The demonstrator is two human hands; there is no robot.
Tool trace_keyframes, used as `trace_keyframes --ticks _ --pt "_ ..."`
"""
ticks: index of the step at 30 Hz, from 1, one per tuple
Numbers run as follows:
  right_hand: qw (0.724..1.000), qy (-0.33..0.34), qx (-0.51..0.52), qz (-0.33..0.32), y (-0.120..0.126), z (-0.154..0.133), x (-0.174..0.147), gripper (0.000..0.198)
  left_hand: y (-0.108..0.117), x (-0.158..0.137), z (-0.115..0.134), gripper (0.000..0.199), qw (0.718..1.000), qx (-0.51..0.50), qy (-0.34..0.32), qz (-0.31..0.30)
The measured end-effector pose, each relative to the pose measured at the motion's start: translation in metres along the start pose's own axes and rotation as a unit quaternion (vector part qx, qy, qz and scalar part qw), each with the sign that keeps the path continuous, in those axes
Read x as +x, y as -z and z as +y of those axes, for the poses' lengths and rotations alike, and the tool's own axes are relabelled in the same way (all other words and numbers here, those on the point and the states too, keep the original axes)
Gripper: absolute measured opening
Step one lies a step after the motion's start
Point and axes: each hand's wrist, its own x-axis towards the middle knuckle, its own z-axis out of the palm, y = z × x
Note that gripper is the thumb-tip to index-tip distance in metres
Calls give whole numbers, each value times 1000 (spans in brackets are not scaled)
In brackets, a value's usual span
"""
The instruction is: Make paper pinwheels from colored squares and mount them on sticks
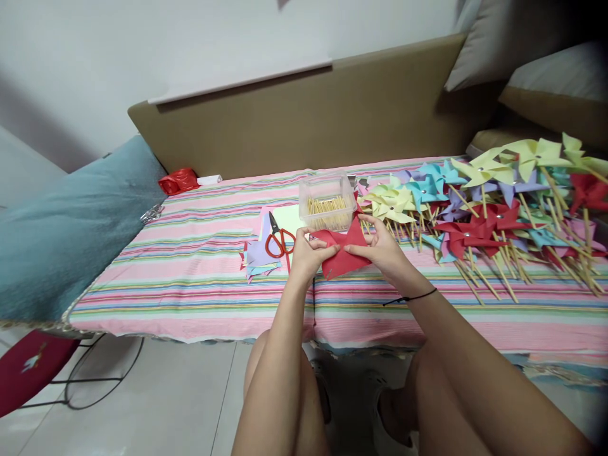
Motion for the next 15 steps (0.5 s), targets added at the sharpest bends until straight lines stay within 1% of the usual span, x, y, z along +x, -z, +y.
trace_keyframes --ticks 4,7,9,12,13,15 --pt "1000 -10 -14 -1 1 1 0 85 1 1 -2 60 999 31 -7 -10" --pt "1000 -13 -16 -7 3 0 1 84 1 3 -5 59 1000 29 -5 7" --pt "1000 -2 -13 6 7 -4 0 80 2 6 -7 60 999 18 -3 45" --pt "999 43 -8 29 16 -13 -6 66 5 12 -9 65 992 -40 4 122" --pt "998 57 -9 28 18 -15 -9 59 7 14 -9 65 987 -65 5 144" --pt "997 75 -17 5 19 -14 -14 46 9 16 -8 62 978 -110 6 175"
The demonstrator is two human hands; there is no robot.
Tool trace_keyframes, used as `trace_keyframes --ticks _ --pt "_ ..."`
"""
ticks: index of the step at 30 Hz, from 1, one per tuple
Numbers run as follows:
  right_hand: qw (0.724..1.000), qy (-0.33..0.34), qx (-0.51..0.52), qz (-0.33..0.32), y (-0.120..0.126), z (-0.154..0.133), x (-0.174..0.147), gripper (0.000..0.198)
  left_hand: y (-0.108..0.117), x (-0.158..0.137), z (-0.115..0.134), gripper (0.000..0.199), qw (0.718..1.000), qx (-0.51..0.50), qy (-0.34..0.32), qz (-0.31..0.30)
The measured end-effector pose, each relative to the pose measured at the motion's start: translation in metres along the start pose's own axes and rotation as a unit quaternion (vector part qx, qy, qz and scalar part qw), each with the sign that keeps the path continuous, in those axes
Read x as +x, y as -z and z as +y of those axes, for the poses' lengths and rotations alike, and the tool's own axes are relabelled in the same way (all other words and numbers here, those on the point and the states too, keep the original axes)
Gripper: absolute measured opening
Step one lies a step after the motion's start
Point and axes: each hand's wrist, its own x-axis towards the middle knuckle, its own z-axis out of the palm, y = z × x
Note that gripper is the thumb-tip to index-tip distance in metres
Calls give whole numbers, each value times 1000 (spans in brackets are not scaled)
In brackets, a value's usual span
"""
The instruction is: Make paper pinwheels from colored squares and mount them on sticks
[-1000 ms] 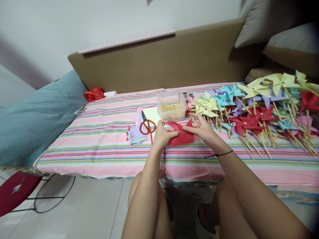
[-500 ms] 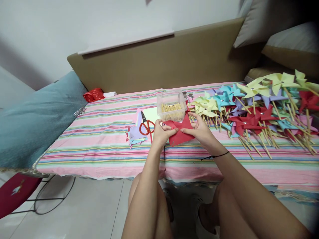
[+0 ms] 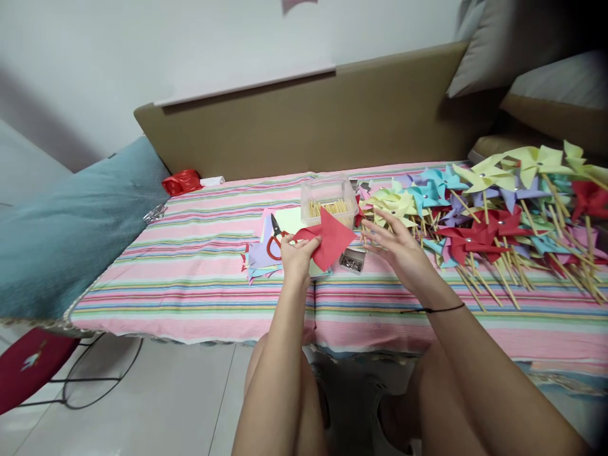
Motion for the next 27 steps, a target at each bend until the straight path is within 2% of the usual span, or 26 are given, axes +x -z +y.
trace_keyframes --ticks 5,11,18,27 --pt "997 -1 -14 -76 -22 19 -8 31 -6 -2 1 55 997 -65 8 30" --pt "1000 -2 23 -3 -45 30 -6 16 -16 -10 -2 56 996 -85 12 26" --pt "996 -13 81 37 -46 23 -2 18 -27 -20 -1 60 995 -93 4 28" --pt "985 45 71 149 -47 20 3 19 -39 -30 -7 65 995 -99 5 10"
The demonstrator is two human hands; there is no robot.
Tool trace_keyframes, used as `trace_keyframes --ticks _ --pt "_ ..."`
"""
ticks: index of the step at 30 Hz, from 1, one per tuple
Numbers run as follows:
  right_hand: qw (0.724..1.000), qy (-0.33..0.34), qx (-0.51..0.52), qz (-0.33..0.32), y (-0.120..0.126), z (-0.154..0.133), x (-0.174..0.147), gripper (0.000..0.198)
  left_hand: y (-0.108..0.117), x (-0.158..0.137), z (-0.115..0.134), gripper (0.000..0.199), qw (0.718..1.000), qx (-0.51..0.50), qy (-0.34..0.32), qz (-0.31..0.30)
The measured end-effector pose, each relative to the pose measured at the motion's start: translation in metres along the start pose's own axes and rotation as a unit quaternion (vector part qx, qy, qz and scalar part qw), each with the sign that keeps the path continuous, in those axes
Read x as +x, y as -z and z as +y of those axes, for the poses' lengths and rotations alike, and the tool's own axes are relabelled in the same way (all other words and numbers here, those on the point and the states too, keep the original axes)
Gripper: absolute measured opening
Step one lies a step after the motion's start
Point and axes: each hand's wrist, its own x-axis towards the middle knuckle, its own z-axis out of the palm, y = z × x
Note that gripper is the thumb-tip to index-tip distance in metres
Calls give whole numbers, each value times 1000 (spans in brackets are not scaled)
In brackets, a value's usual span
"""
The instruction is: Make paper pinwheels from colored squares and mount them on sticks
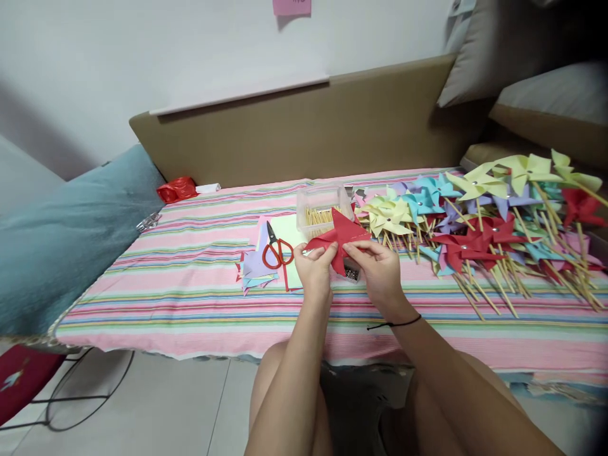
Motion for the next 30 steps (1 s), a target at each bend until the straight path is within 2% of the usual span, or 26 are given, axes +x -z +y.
trace_keyframes --ticks 5,16,28,30 --pt "999 28 0 16 0 0 2 17 0 -2 0 68 1000 2 -2 -21" --pt "998 43 -12 39 -1 2 6 19 -1 -4 2 71 999 5 -14 -48" --pt "999 38 -4 34 -4 3 3 23 -2 -5 -1 66 1000 -12 -21 -10" --pt "999 35 29 25 -7 2 1 33 -2 -3 -2 63 1000 -26 -16 -1"
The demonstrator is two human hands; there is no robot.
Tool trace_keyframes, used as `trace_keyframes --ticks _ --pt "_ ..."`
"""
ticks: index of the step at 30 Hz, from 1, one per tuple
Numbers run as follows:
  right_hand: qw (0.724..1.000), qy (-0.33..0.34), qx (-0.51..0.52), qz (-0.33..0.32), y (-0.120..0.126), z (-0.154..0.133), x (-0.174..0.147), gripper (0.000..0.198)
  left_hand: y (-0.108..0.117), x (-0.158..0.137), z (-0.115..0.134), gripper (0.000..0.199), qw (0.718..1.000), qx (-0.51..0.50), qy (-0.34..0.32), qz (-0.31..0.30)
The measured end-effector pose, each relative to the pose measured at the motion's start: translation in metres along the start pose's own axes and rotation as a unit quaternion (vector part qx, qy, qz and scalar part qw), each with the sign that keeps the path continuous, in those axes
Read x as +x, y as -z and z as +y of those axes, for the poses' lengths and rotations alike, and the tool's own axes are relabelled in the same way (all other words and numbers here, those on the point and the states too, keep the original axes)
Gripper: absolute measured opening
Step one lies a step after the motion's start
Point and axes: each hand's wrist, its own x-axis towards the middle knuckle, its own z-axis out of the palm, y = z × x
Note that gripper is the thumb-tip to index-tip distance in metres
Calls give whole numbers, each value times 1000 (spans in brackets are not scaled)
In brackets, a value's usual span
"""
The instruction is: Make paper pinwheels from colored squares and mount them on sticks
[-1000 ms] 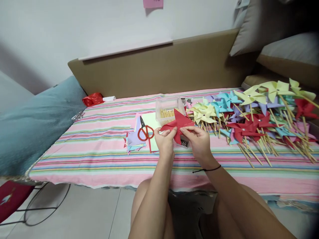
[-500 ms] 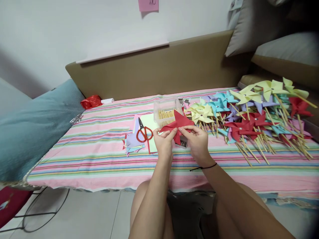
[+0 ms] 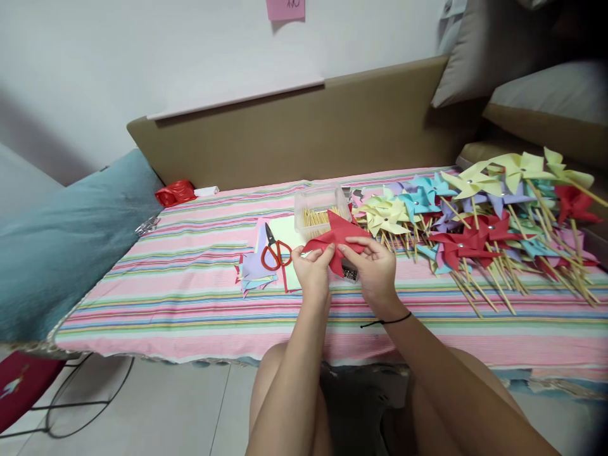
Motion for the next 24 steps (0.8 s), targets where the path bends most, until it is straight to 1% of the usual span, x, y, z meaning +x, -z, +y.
trace_keyframes --ticks 3,5,8,13,19,21,24 --pt "997 -31 73 1 -5 -2 -3 67 0 3 -1 57 999 -31 12 9" --pt "993 -64 97 5 -8 -3 -3 78 1 4 -2 56 999 -41 18 8" --pt "992 -85 96 5 -9 -2 -3 79 2 4 -2 57 999 -36 19 -7" --pt "993 -64 93 23 -7 0 -1 79 3 2 -4 60 999 -21 10 -32" --pt "993 -55 94 36 -7 2 -1 77 2 -1 -3 66 999 -12 18 -33" --pt "993 -65 92 29 -6 1 -1 78 2 -1 -2 66 1000 2 13 -28" --pt "993 -96 67 -9 -1 -5 6 77 4 2 0 69 1000 28 -1 -2"
